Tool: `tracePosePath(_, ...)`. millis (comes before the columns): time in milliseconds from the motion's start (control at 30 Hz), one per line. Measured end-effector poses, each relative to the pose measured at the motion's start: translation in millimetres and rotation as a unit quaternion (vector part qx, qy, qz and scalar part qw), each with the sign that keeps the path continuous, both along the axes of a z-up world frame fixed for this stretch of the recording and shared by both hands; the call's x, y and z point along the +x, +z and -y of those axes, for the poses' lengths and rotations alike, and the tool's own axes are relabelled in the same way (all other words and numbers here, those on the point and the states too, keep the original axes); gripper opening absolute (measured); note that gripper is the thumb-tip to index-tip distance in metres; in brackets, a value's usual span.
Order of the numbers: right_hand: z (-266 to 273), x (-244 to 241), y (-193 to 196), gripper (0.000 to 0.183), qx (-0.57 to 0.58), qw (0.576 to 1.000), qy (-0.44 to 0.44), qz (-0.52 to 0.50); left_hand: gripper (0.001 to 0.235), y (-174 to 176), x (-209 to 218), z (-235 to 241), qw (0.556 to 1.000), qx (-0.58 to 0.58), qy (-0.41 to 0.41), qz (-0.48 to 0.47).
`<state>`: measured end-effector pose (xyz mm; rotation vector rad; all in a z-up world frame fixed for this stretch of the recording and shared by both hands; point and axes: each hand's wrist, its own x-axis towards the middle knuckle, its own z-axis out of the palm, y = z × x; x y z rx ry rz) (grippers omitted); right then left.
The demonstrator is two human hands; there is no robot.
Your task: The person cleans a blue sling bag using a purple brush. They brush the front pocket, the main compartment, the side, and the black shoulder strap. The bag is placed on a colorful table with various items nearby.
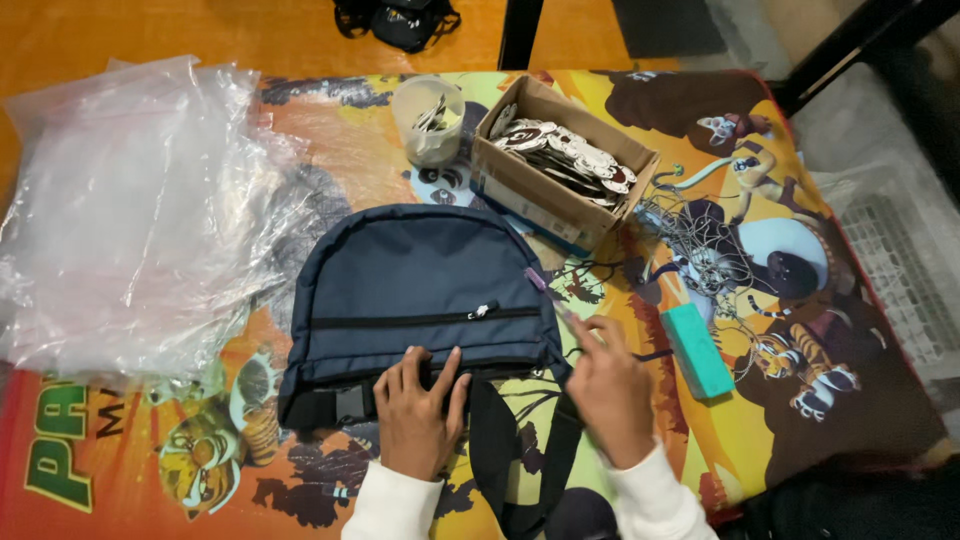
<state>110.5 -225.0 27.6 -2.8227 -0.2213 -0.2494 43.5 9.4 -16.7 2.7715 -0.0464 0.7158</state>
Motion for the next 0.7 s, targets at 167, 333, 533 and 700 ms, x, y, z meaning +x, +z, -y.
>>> tracePosePath(167,3.1,-23.3,17.3,0.055,0.124,0.990,0.070,0.006,0.036,2.1,-1.3,0.6,1.000,-0.007,-0.002,0.003)
tracePosePath(333,20.3,-27.5,9.7,0.038,0.026,0.999,0.040,-0.013,0.037,0.0,-1.7,0.6,1.000,-0.016,-0.004,0.004)
tracePosePath(533,30.4,-28.8,17.9,0.045,0.226,0.973,0.041,0.013,0.036,5.1,-0.6,1.7,1.000,-0.014,-0.005,0.012)
tracePosePath(700,53.2,-28.0,-12.6,0.058,0.093,0.995,-0.010,-0.015,0.037,1.6,-1.4,0.5,1.000,-0.014,-0.009,0.018)
